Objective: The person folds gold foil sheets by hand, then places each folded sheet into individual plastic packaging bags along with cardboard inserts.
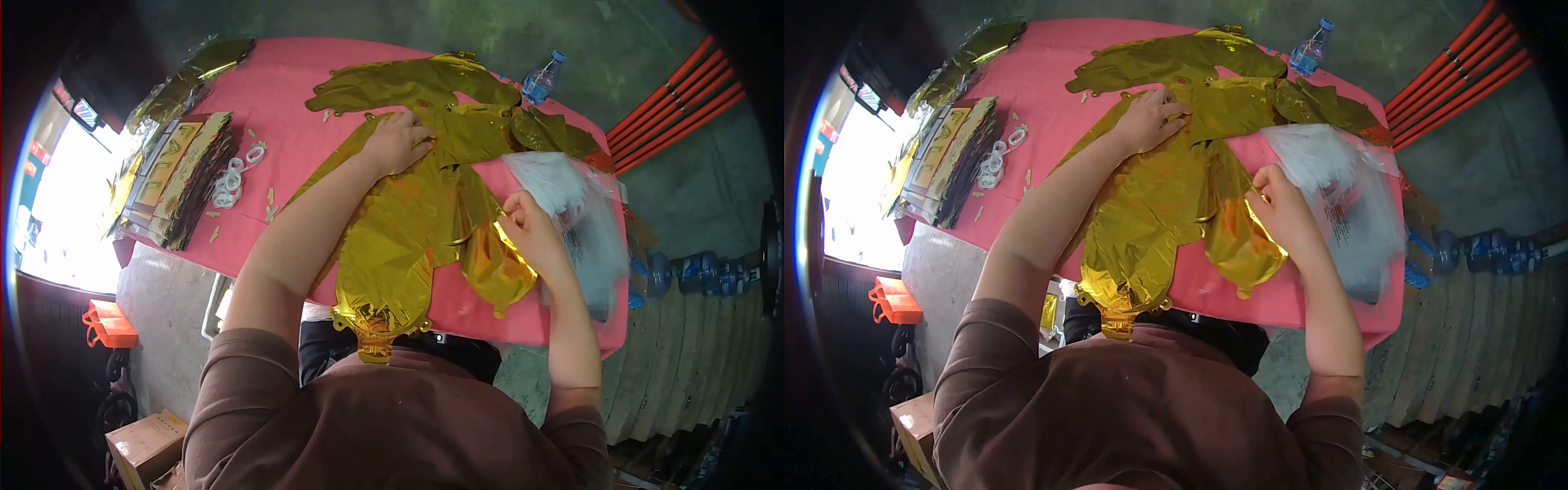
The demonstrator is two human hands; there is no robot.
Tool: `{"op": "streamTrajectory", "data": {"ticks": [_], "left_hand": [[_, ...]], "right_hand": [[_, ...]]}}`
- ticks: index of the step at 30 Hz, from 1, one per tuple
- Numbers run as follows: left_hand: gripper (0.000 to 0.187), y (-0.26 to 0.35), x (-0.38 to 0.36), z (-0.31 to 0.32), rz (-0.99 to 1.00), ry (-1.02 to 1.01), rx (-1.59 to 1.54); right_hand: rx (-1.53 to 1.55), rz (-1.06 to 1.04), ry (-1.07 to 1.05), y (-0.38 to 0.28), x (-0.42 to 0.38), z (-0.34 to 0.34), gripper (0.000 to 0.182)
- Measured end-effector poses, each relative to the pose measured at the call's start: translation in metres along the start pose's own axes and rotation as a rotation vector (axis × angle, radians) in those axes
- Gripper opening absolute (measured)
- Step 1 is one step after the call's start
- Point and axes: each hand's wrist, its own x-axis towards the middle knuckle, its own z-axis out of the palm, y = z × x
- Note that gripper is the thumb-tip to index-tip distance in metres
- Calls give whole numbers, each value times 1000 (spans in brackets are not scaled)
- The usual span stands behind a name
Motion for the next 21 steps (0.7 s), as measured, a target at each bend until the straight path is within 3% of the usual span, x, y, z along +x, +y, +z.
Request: {"op": "streamTrajectory", "data": {"ticks": [2,6,9,12,15,16,17,20,21], "left_hand": [[27,0,0,0,17,8,-7],[28,4,0,-3,-6,-25,12],[29,5,0,-6,-12,-43,29],[29,4,0,-8,-53,-94,11],[29,-2,1,-5,-15,-104,67],[29,-8,2,1,-14,-107,50],[29,-11,4,3,-15,-109,35],[25,-15,8,3,-48,-191,158],[24,-21,8,7,-38,-190,210]], "right_hand": [[619,104,-261,0,-1,-9,27],[856,91,-366,-22,1,-30,46],[875,-55,-297,-43,13,-26,44],[800,-167,-372,-72,28,-13,40],[653,-530,-275,-93,48,33,37],[600,-369,-425,-110,44,31,37],[580,-372,-463,-119,42,40,37],[496,-559,-442,-127,32,60,33],[716,-585,-561,-126,27,63,34]]}}
